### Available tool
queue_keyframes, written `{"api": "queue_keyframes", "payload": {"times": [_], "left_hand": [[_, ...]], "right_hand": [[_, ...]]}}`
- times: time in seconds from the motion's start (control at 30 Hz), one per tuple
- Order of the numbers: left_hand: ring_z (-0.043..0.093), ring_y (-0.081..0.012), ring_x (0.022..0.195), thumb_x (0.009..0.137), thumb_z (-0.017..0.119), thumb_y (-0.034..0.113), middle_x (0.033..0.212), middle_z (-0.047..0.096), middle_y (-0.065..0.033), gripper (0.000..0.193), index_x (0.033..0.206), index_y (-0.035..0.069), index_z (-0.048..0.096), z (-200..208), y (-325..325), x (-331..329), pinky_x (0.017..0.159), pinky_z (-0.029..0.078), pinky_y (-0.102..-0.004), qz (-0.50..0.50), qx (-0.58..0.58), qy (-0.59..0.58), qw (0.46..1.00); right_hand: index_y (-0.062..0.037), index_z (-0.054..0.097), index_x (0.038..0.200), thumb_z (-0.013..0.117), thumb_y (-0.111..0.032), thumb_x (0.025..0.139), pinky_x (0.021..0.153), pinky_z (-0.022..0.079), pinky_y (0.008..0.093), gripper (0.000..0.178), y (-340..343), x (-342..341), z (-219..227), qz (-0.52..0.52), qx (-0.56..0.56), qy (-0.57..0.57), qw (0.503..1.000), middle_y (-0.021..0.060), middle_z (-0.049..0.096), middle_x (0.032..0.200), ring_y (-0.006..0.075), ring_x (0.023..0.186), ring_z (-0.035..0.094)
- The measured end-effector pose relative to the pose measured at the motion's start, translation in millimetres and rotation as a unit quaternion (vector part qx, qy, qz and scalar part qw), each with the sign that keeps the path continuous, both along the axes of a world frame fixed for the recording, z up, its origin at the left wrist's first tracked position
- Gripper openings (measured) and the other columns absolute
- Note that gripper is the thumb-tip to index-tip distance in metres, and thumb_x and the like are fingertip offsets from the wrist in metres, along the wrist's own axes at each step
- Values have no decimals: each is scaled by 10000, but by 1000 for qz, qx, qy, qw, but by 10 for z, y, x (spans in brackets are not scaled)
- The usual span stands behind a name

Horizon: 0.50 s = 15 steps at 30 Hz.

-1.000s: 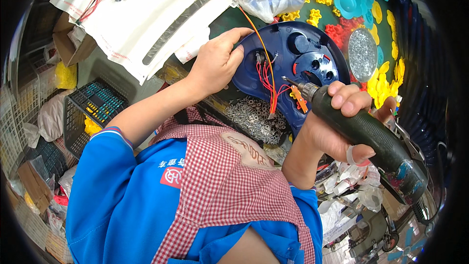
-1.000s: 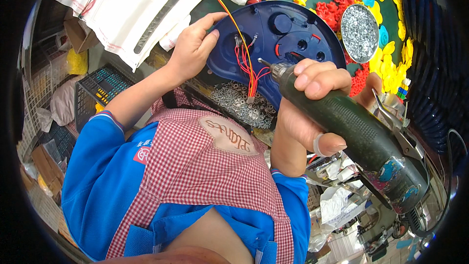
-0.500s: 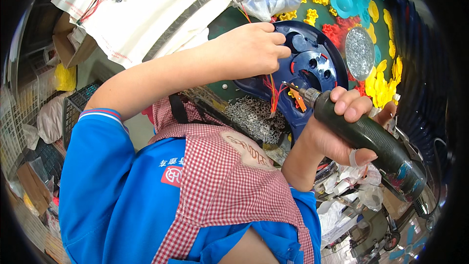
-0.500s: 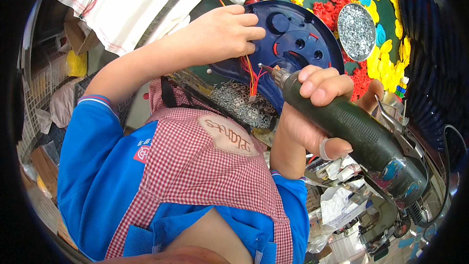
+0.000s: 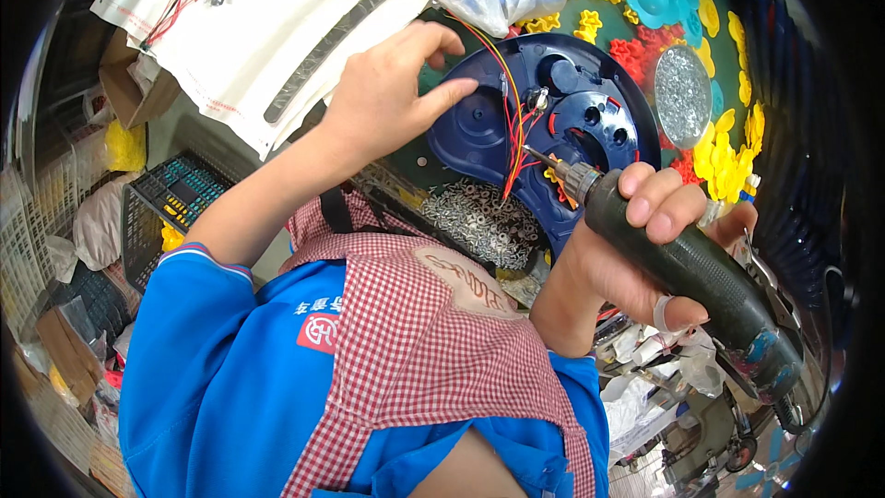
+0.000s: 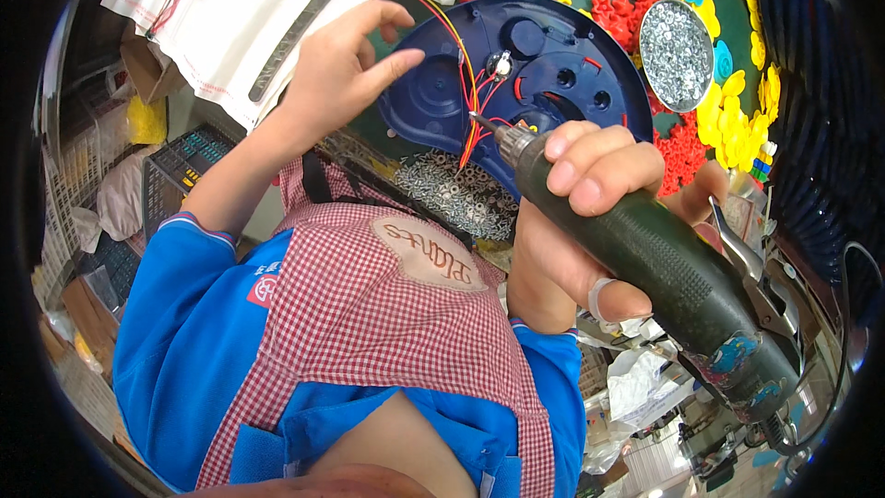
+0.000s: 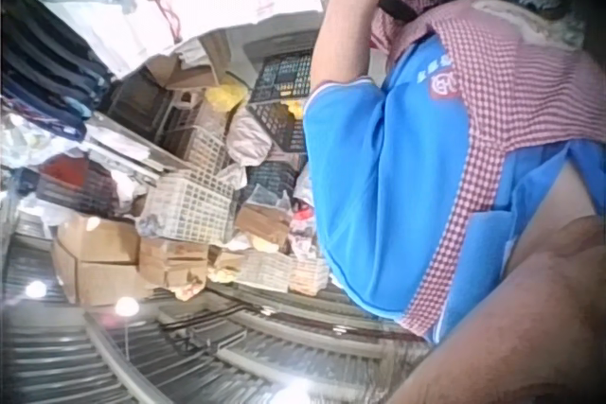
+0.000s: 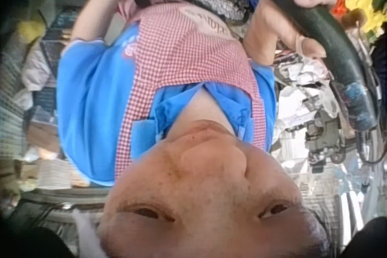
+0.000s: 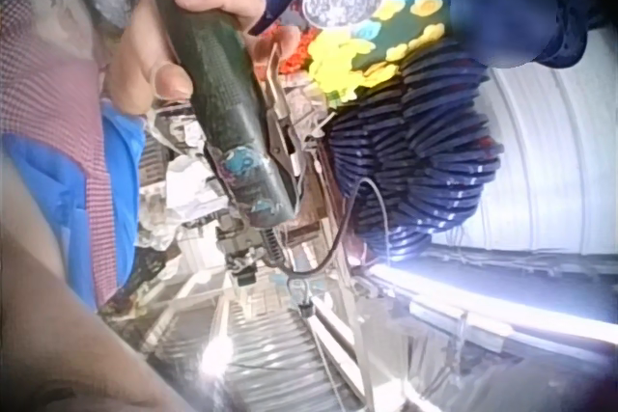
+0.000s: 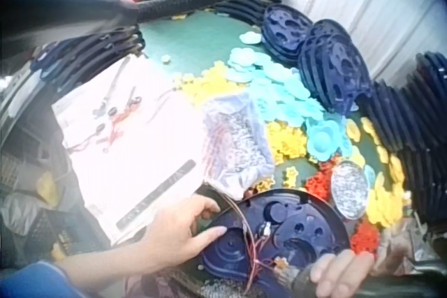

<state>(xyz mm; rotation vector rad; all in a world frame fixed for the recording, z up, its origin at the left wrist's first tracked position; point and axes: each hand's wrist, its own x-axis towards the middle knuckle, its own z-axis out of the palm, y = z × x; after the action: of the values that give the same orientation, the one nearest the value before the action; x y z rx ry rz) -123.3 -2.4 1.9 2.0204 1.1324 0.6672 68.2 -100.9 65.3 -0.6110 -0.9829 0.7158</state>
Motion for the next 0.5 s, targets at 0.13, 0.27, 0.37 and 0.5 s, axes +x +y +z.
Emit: {"api": "queue_keyframes", "payload": {"times": [0.13, 0.27, 0.37, 0.5], "left_hand": [[698, -265, 741, 914, 609, 209, 856, 708, -125, 245, 1091, 43, 643, -212, -133, 23, 661, 537, -379, 12, -207, -65, 976], [693, -314, 737, 923, 562, 178, 873, 706, -158, 256, 1108, 16, 633, -16, -152, 43, 679, 537, -401, 14, -258, -42, 965], [686, -345, 793, 916, 553, 158, 904, 701, -178, 257, 1111, 8, 628, -137, -189, 55, 709, 536, -411, 15, -204, -68, 976], [673, -365, 855, 900, 552, 138, 930, 692, -193, 261, 1116, 13, 628, -252, -197, 100, 746, 534, -418, 25, -134, -95, 986]], "right_hand": [[-115, 374, 1480, 613, -673, 830, 736, 453, 364, 889, 69, -54, -11, 16, 4, -22, 1000, 53, 557, 839, 189, 754, 539], [-115, 361, 1488, 596, -678, 841, 738, 460, 370, 889, 62, -56, -50, 24, -1, -36, 999, 59, 561, 844, 194, 756, 540], [-112, 327, 1501, 585, -679, 851, 735, 465, 378, 900, 64, -68, -82, 29, -1, -33, 999, 65, 562, 848, 199, 755, 540], [-108, 288, 1509, 569, -685, 862, 733, 468, 390, 911, 91, -87, -156, 29, 4, -53, 998, 80, 565, 865, 206, 757, 541]]}}
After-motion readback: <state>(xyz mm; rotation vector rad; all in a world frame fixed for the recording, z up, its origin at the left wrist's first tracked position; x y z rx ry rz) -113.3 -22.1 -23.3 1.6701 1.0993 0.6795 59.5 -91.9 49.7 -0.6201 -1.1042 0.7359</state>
